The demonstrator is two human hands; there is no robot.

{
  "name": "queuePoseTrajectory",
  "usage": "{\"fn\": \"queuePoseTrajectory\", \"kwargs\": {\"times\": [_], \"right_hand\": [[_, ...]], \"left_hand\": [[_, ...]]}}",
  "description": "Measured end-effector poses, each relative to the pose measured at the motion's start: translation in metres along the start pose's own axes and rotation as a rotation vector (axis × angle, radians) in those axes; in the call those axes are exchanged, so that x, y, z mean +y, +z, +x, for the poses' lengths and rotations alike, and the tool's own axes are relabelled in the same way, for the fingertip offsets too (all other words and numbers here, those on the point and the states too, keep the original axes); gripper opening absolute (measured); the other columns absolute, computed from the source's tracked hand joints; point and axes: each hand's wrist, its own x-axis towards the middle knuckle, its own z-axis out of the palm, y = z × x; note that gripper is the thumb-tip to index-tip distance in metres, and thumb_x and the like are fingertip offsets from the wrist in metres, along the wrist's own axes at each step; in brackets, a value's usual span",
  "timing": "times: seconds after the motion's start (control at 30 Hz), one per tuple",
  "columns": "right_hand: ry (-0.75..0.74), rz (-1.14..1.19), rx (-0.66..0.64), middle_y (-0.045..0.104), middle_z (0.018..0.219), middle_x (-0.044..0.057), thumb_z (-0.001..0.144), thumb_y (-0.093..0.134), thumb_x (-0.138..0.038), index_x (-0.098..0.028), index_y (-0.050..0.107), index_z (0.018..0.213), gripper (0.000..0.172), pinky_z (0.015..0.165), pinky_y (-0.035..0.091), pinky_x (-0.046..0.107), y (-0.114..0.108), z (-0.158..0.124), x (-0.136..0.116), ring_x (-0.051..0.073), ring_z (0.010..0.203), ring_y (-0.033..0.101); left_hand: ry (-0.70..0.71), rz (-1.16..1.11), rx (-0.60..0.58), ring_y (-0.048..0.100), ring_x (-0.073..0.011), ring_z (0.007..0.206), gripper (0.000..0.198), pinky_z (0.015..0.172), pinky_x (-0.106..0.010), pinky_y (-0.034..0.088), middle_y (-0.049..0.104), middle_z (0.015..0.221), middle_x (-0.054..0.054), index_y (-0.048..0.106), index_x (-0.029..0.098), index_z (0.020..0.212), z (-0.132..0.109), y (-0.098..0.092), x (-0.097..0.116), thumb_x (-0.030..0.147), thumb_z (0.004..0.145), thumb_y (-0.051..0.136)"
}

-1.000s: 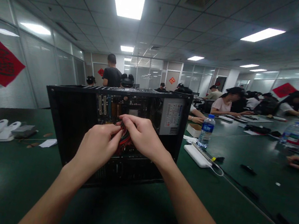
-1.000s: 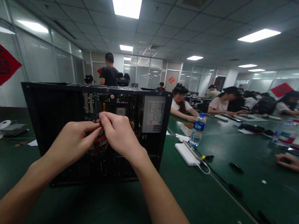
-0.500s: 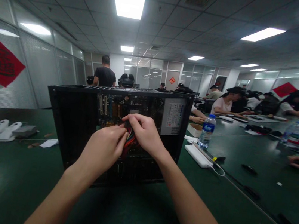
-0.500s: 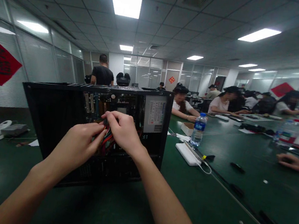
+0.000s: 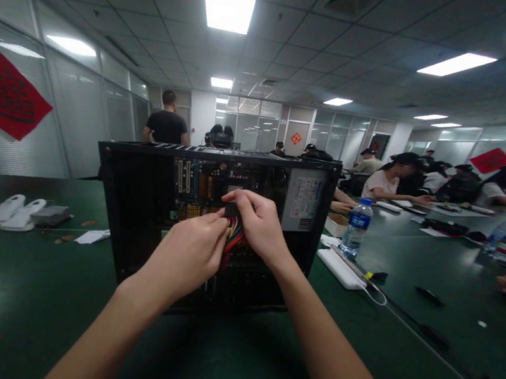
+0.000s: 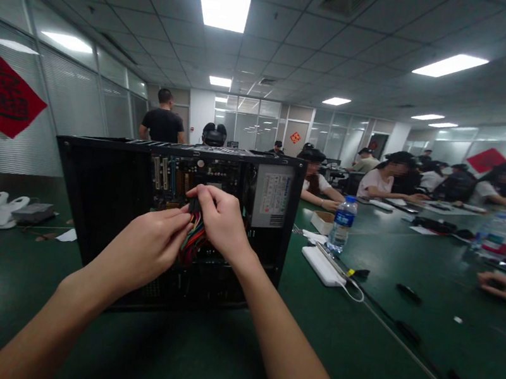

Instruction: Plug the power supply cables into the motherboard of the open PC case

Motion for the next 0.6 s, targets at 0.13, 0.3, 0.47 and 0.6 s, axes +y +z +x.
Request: {"fn": "queuePoseTrajectory", "kwargs": {"times": [0.13,0.3,0.47,0.6], "right_hand": [[-0.020,0.032,0.027,0.072,0.078,0.003,0.099,0.047,-0.049,-0.017,0.069,0.086,0.041,0.072,0.051,0.027,-0.003,0.000,-0.005,0.016,0.074,0.068],[0.012,0.077,-0.005,0.071,0.076,0.003,0.099,0.045,-0.055,-0.018,0.067,0.088,0.044,0.070,0.052,0.028,-0.004,0.000,-0.003,0.016,0.072,0.068],[-0.017,0.000,-0.025,0.070,0.076,0.002,0.101,0.041,-0.053,-0.018,0.067,0.092,0.044,0.069,0.050,0.027,-0.006,0.000,0.000,0.016,0.072,0.067],[-0.115,-0.148,0.014,0.069,0.080,0.003,0.103,0.038,-0.046,-0.018,0.068,0.089,0.044,0.068,0.046,0.026,-0.012,0.000,-0.003,0.015,0.073,0.063]], "left_hand": [[-0.035,-0.216,0.044,0.067,-0.0188,0.079,0.034,0.077,-0.030,0.048,0.073,0.091,-0.008,0.066,0.016,0.078,0.001,0.003,0.004,0.024,0.100,0.041],[-0.089,-0.296,0.086,0.060,-0.0150,0.067,0.038,0.070,-0.029,0.042,0.070,0.077,-0.005,0.061,0.016,0.067,0.005,0.009,0.007,0.026,0.099,0.043],[-0.121,-0.387,0.068,0.051,-0.0123,0.059,0.037,0.061,-0.027,0.033,0.062,0.065,-0.001,0.058,0.016,0.062,0.006,0.009,0.007,0.026,0.096,0.047],[-0.223,-0.715,-0.031,0.039,-0.0101,0.053,0.041,0.054,-0.026,0.028,0.049,0.055,0.003,0.054,0.016,0.057,0.008,0.008,0.007,0.035,0.093,0.049]]}}
